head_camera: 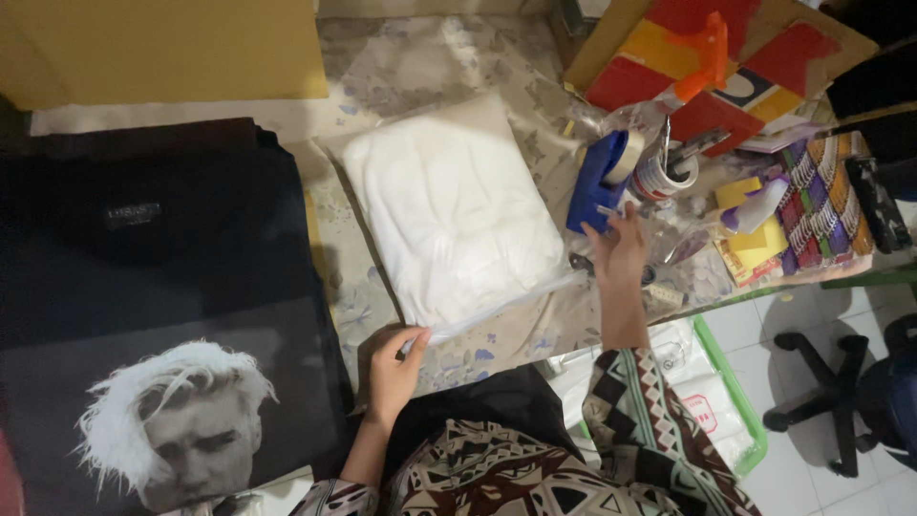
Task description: The person places a folded white t-shirt into a clear plastic bag on a table. They smooth the shirt inside the bag, then seal the bag's zip-lock closure. Finally, they use scissors to trim the excess plastic from the sealed bag.
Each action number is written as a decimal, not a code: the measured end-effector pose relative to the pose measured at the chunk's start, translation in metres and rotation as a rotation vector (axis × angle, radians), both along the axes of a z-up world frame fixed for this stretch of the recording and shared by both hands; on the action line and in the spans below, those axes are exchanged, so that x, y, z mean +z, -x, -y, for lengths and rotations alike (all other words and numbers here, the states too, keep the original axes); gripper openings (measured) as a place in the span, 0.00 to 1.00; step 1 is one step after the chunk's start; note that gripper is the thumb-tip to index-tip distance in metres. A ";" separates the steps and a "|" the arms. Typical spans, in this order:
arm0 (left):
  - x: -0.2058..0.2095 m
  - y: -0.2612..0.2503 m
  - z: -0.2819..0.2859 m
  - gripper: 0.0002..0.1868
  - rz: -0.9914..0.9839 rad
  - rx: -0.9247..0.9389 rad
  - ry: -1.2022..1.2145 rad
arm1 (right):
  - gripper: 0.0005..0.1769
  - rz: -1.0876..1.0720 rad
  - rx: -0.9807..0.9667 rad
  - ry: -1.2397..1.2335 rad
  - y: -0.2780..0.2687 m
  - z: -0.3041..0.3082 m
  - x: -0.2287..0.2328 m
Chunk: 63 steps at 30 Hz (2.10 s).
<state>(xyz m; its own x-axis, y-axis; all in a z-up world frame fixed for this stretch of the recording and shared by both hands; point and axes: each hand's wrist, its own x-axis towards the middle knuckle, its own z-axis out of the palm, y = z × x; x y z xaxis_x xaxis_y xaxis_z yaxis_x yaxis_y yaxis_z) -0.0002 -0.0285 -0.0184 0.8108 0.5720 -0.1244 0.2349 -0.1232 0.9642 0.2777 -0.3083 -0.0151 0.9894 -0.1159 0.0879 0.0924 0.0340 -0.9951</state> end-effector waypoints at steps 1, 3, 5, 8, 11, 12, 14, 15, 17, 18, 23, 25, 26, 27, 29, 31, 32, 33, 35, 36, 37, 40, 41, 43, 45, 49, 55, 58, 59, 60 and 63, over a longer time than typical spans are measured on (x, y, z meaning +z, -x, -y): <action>-0.001 -0.002 -0.001 0.08 -0.033 -0.003 0.031 | 0.19 -0.080 -0.025 -0.222 -0.006 0.006 -0.012; -0.004 -0.005 -0.002 0.08 -0.066 -0.005 0.064 | 0.28 -0.158 -0.049 -0.441 -0.011 0.009 -0.019; -0.009 -0.004 -0.003 0.09 -0.067 -0.011 0.086 | 0.19 -0.174 -0.051 -0.283 -0.006 0.002 -0.011; 0.001 -0.007 -0.002 0.08 -0.051 0.006 0.036 | 0.09 -0.200 -0.051 -0.047 0.007 -0.013 0.013; 0.024 -0.006 -0.005 0.09 -0.081 -0.001 0.058 | 0.15 -0.037 -0.105 0.381 0.009 0.019 0.024; 0.030 -0.005 -0.006 0.09 -0.083 0.000 0.059 | 0.15 -0.040 -0.104 0.383 0.013 0.020 0.018; 0.041 -0.004 -0.008 0.10 -0.070 -0.012 0.081 | 0.04 -0.050 -0.091 0.603 0.017 0.019 0.009; 0.035 -0.006 -0.008 0.10 -0.071 0.009 0.081 | 0.04 -0.046 -0.070 0.602 0.020 0.026 0.006; 0.021 -0.003 -0.009 0.11 -0.040 -0.034 0.106 | 0.09 0.034 -0.173 0.480 0.031 0.040 -0.005; 0.012 -0.001 -0.008 0.11 -0.052 -0.015 0.105 | 0.09 0.025 -0.152 0.479 0.046 0.029 0.003; 0.009 0.002 -0.006 0.09 0.026 -0.049 0.082 | 0.05 -0.059 0.149 0.440 0.124 -0.037 0.037; 0.000 0.005 -0.012 0.08 0.134 -0.083 0.031 | 0.05 -0.062 0.319 0.385 0.156 -0.077 0.054; -0.005 0.007 -0.015 0.08 0.246 -0.128 -0.020 | 0.06 -0.065 0.477 0.329 0.173 -0.096 0.063; -0.013 0.006 -0.014 0.08 0.242 -0.122 -0.022 | 0.06 -0.067 0.484 0.327 0.180 -0.102 0.050; -0.030 0.004 -0.014 0.06 0.326 -0.134 -0.006 | 0.09 -0.088 0.589 0.267 0.193 -0.114 0.024; -0.033 0.004 -0.012 0.05 0.302 -0.117 -0.010 | 0.09 -0.071 0.611 0.273 0.198 -0.119 0.015; -0.035 0.004 -0.010 0.05 0.281 -0.106 -0.011 | 0.09 -0.054 0.628 0.281 0.201 -0.122 0.010; -0.037 0.003 -0.009 0.05 0.281 -0.101 -0.014 | 0.09 -0.052 0.633 0.280 0.201 -0.123 0.008; -0.040 0.003 -0.005 0.04 0.241 -0.064 0.026 | 0.12 0.105 0.611 0.437 0.202 -0.124 0.003; -0.041 0.004 -0.004 0.04 0.240 -0.059 0.026 | 0.12 0.104 0.616 0.438 0.203 -0.129 0.002; -0.043 0.004 -0.004 0.05 0.254 -0.060 0.027 | 0.12 0.212 0.575 0.496 0.202 -0.134 0.001; -0.043 0.002 -0.003 0.05 0.275 -0.053 0.026 | 0.13 0.490 0.467 0.689 0.202 -0.141 0.001; -0.043 0.002 -0.002 0.05 0.277 -0.048 0.030 | 0.14 0.652 0.394 0.827 0.204 -0.142 0.000; -0.032 0.003 -0.005 0.05 0.300 -0.062 -0.011 | 0.27 0.688 0.335 0.884 0.198 -0.140 0.004; -0.025 0.003 -0.007 0.05 0.322 -0.075 -0.048 | 0.40 0.722 0.276 0.945 0.187 -0.140 0.024; -0.029 0.005 -0.006 0.05 0.325 -0.093 -0.052 | 0.27 0.615 0.678 1.015 0.157 -0.138 0.051; -0.041 0.004 0.003 0.05 0.260 0.032 -0.067 | 0.03 0.672 0.791 0.902 0.145 -0.144 0.033; -0.046 0.005 0.010 0.06 0.131 0.143 -0.011 | 0.04 0.758 0.715 0.922 0.147 -0.148 0.026; -0.043 0.004 0.010 0.06 0.079 0.187 0.004 | 0.05 0.814 0.649 0.974 0.148 -0.149 0.019; -0.039 0.004 0.011 0.06 0.078 0.185 0.004 | 0.05 0.812 0.647 0.975 0.147 -0.149 0.010; -0.028 0.002 0.012 0.08 -0.022 0.218 0.046 | 0.06 0.933 0.483 1.085 0.148 -0.151 -0.008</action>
<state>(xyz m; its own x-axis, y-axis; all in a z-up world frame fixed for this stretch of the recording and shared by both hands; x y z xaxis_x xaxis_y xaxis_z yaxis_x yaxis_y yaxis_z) -0.0025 -0.0400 -0.0467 0.6657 0.7265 -0.1704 0.2718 -0.0234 0.9621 0.1301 -0.1569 -0.0235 0.4552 0.7266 0.5147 0.8821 -0.4468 -0.1494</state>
